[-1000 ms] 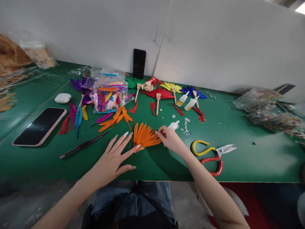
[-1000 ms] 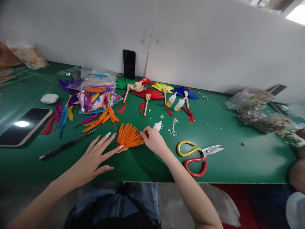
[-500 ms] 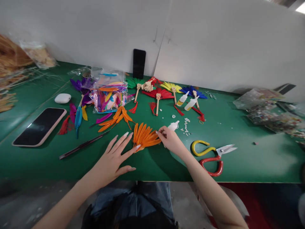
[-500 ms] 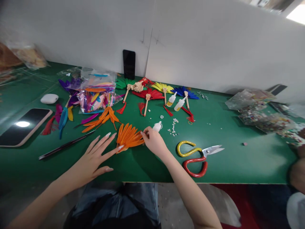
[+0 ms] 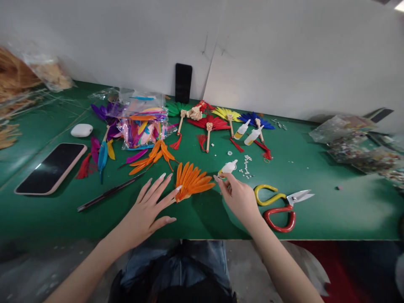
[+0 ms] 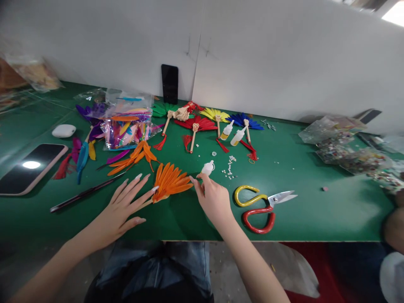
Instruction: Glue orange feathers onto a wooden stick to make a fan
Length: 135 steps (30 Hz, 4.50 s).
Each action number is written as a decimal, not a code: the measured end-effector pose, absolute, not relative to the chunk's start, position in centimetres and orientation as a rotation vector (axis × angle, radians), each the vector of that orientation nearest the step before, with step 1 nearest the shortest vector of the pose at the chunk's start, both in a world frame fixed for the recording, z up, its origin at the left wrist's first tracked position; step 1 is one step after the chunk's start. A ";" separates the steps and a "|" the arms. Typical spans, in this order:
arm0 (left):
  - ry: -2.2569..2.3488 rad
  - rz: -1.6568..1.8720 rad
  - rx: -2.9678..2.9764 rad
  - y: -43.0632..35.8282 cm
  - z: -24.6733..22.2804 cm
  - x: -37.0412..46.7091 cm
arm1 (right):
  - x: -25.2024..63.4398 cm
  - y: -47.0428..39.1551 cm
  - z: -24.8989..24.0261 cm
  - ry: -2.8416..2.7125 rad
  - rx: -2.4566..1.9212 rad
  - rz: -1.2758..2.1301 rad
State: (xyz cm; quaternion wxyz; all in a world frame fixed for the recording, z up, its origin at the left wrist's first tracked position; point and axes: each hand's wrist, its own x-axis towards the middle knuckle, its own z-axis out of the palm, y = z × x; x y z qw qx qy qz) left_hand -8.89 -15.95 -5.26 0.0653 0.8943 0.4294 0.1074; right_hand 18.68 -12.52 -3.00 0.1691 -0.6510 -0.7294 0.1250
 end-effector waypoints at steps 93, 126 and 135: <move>1.276 0.473 1.619 -13.4 -4.5 -4.1 | 9.8 -12.2 -5.0 -1.151 -1.215 1.410; 1.527 0.292 1.749 -13.6 -0.5 -4.7 | 14.9 5.8 4.5 -2.079 -2.191 0.615; 1.451 0.468 1.689 -13.3 -2.1 -5.9 | 15.1 8.1 -0.7 -2.051 -2.281 1.061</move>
